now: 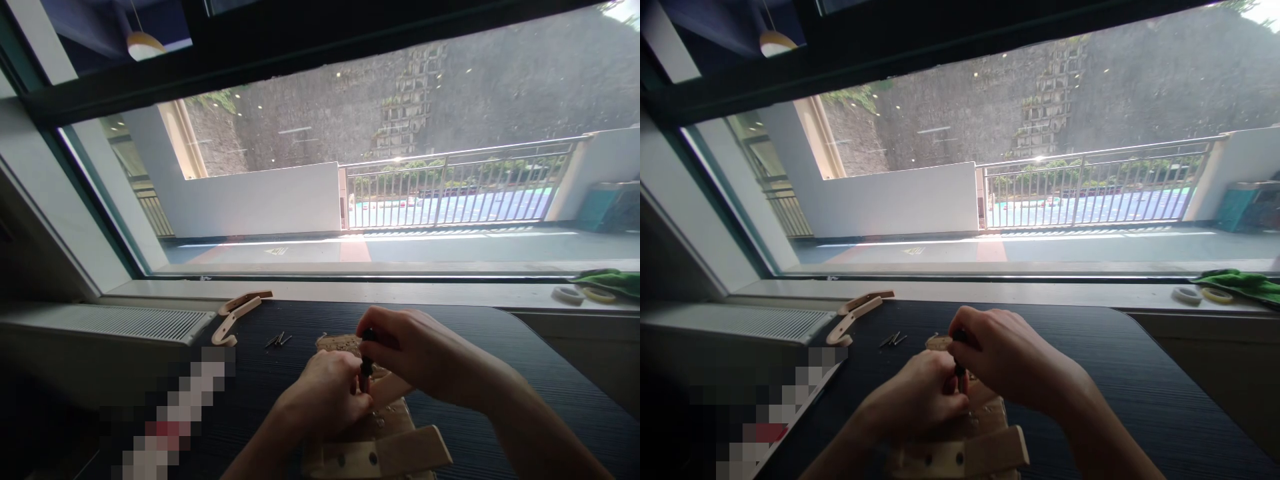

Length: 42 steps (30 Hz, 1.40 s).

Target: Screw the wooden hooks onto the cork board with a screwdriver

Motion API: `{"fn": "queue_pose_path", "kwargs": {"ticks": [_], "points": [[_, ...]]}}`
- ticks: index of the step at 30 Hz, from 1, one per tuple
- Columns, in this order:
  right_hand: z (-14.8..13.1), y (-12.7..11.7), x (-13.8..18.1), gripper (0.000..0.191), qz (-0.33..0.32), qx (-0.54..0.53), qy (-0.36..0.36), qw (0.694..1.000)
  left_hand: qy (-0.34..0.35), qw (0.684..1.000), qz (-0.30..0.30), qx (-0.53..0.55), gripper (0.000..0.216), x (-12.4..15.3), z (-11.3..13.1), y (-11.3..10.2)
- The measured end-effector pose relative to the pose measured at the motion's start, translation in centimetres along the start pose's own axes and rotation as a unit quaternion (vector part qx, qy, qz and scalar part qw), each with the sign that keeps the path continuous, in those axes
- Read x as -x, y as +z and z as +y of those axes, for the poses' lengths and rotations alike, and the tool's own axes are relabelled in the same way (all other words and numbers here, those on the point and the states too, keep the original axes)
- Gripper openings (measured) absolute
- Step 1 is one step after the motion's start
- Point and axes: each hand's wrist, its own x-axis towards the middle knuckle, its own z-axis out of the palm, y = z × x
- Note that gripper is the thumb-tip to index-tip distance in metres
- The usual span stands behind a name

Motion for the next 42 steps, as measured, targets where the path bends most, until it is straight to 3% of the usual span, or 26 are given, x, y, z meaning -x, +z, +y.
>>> {"fn": "queue_pose_path", "kwargs": {"ticks": [5, 15, 24, 33, 42], "points": [[0.61, 0.16, -0.18, 0.019, 0.012, 0.012, 0.013, 1.0, -0.001, 1.0, -0.002, 0.004, 0.017, 0.02, 0.01, 0.1], [0.13, -0.35, 0.17, 0.017, -0.027, -0.029, -0.003, 0.999, 0.007, 1.0, -0.001, 0.012, 0.017, -0.08, -0.48, 0.36], [0.69, -0.01, -0.23, 0.02, 0.012, 0.011, 0.018, 1.0, -0.002, 1.0, 0.005, 0.013, 0.018, -0.05, -0.27, 0.32], [-0.03, -0.3, 0.08, 0.019, -0.024, -0.031, -0.003, 0.999, 0.001, 1.0, 0.002, 0.01, 0.017, -0.07, -0.34, 0.34], [0.13, 0.26, -0.34, 0.026, 0.016, 0.003, 0.013, 1.0, -0.001, 1.0, 0.009, 0.008, 0.021, -0.07, -0.32, 0.49]]}}
